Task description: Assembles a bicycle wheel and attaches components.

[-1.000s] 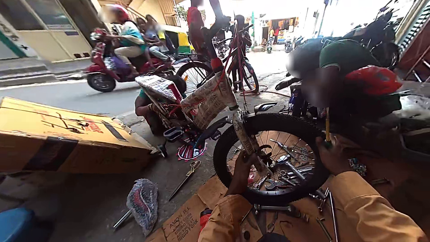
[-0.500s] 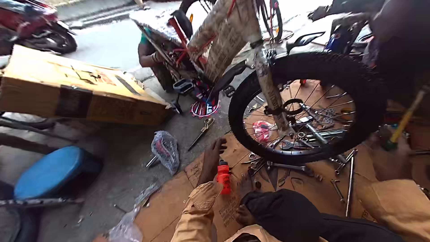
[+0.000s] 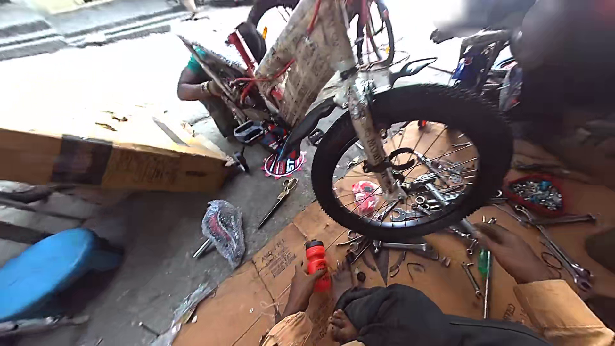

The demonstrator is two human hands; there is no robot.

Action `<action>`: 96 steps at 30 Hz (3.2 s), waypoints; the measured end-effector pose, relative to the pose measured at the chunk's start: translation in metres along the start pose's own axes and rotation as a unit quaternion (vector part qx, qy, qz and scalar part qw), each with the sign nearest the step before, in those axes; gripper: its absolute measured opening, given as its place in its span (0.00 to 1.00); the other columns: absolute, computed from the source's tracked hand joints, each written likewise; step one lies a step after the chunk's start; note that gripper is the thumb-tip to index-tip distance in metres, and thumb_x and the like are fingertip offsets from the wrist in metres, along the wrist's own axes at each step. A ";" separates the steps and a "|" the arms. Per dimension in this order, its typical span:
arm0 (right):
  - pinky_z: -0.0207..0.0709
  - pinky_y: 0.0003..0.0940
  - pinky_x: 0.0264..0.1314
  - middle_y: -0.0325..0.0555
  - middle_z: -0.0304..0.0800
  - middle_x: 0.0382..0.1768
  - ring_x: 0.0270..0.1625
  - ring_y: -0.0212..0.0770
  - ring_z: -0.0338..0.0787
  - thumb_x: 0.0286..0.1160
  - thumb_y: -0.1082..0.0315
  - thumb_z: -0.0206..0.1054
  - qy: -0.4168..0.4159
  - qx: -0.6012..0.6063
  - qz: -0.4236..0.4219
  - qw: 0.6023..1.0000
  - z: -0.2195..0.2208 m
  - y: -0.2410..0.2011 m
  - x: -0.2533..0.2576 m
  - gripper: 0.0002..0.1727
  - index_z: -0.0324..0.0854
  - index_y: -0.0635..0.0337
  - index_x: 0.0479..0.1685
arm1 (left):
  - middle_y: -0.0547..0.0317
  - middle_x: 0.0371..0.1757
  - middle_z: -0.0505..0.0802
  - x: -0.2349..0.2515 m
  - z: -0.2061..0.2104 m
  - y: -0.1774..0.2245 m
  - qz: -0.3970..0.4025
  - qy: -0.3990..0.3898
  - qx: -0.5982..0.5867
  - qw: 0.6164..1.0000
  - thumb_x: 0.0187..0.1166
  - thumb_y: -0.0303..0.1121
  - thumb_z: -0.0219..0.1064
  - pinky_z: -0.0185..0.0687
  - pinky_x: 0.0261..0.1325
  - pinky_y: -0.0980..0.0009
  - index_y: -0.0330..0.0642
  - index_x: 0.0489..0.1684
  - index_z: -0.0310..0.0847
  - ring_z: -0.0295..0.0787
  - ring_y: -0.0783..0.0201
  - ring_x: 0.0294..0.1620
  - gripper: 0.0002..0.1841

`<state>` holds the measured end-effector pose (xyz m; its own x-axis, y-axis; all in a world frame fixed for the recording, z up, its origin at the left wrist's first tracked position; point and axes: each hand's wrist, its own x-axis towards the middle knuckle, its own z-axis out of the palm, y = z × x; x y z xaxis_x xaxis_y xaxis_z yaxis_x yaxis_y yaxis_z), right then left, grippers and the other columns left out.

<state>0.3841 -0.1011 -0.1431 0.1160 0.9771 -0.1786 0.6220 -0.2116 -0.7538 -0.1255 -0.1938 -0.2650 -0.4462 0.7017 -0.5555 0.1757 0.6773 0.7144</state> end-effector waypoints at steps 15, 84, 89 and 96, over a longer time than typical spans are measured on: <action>0.90 0.45 0.61 0.46 0.90 0.61 0.60 0.44 0.92 0.63 0.58 0.82 -0.165 0.313 -0.176 0.919 0.025 -0.189 -0.039 0.39 0.72 0.49 0.80 | 0.52 0.64 0.87 -0.129 0.083 0.203 0.529 -0.181 -0.099 0.823 0.81 0.46 0.69 0.93 0.54 0.61 0.42 0.73 0.81 0.90 0.60 0.54 0.25; 0.84 0.42 0.70 0.46 0.87 0.66 0.65 0.38 0.89 0.73 0.60 0.79 -0.120 0.169 -0.237 0.949 0.049 -0.226 0.048 0.40 0.65 0.47 0.86 | 0.46 0.60 0.91 -0.043 0.065 0.294 0.447 -0.186 -0.196 0.853 0.87 0.28 0.59 0.86 0.66 0.60 0.30 0.72 0.77 0.90 0.56 0.59 0.18; 0.79 0.44 0.76 0.51 0.81 0.72 0.72 0.42 0.84 0.66 0.64 0.82 -0.137 0.119 -0.260 0.948 0.054 -0.221 0.057 0.51 0.54 0.49 0.90 | 0.45 0.58 0.92 -0.042 0.067 0.292 0.445 -0.184 -0.209 0.851 0.86 0.28 0.60 0.87 0.64 0.59 0.30 0.72 0.77 0.91 0.56 0.57 0.18; 0.78 0.48 0.77 0.53 0.78 0.75 0.74 0.46 0.83 0.65 0.62 0.83 -0.060 0.110 -0.254 0.959 0.064 -0.220 0.051 0.51 0.56 0.50 0.90 | 0.47 0.56 0.92 -0.040 0.069 0.292 0.447 -0.186 -0.205 0.851 0.87 0.28 0.59 0.87 0.63 0.58 0.33 0.70 0.79 0.91 0.55 0.55 0.17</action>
<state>0.2037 -0.0062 -0.0273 -0.2571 0.9485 0.1852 0.3955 0.2782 -0.8753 0.0041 -0.0086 -0.0635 0.0259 0.9691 0.2454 -0.0557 -0.2437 0.9683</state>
